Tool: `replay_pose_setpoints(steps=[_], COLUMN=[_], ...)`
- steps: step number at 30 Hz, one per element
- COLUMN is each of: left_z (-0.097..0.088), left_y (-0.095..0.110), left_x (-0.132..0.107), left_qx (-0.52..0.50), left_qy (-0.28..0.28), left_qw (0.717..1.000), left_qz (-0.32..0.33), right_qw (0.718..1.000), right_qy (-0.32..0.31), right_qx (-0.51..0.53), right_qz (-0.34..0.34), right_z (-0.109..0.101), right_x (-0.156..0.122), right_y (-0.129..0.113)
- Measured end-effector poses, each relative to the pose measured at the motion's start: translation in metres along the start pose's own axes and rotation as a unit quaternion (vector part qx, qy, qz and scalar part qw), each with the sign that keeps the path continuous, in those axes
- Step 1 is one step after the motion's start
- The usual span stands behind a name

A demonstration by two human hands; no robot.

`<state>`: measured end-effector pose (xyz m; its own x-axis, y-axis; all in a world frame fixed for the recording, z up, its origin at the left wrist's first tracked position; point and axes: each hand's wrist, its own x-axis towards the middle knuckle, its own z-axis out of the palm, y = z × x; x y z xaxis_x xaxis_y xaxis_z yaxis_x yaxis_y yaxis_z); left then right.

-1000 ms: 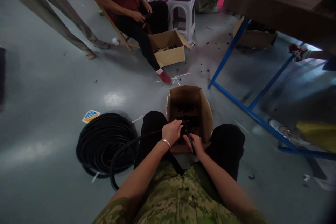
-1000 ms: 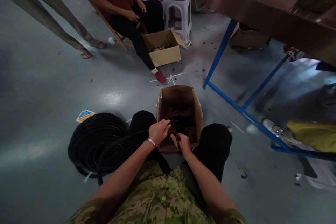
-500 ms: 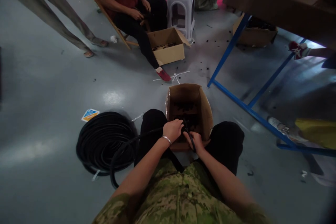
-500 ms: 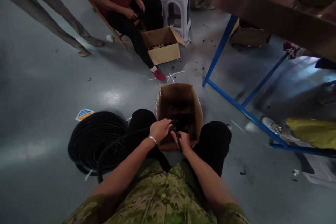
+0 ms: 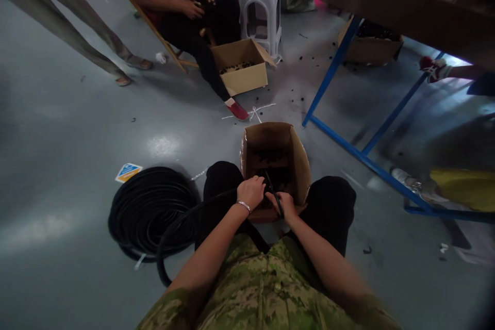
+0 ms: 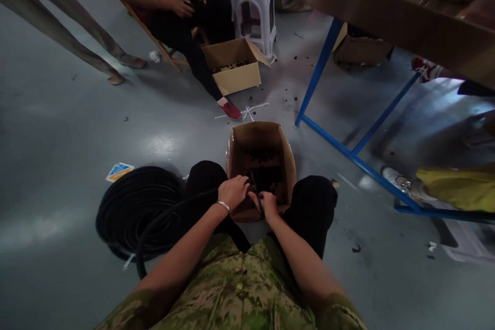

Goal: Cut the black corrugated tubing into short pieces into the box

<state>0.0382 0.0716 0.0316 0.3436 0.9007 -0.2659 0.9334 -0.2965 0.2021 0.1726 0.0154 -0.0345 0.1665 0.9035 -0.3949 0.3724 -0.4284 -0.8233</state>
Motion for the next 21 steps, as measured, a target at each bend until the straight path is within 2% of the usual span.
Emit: replay_pose_setpoints(steps=[3, 6, 10, 15, 21], left_z=[0.000, 0.000, 0.002, 0.001, -0.022], left_y=[0.001, 0.006, 0.018, 0.028, 0.030], left_x=[-0.004, -0.009, -0.018, -0.022, -0.021], left_qx=[-0.001, -0.008, -0.025, -0.042, -0.005], left_qy=[0.005, -0.009, -0.034, -0.062, -0.075], left_qw=[1.000, 1.000, 0.999, 0.997, 0.993], left_qz=[-0.003, 0.008, 0.027, 0.030, 0.092], right_qw=[0.991, 0.970, 0.946, 0.931, 0.929], right_qy=[-0.043, -0.054, -0.033, -0.030, -0.026], right_qx=[0.097, 0.207, 0.301, 0.346, 0.361], right_qz=[0.078, 0.113, 0.116, 0.109, 0.080], right_z=[0.001, -0.001, -0.006, -0.006, -0.008], right_x=[0.001, 0.005, 0.009, 0.012, 0.018], right_y=[-0.003, -0.005, -0.004, 0.004, 0.008])
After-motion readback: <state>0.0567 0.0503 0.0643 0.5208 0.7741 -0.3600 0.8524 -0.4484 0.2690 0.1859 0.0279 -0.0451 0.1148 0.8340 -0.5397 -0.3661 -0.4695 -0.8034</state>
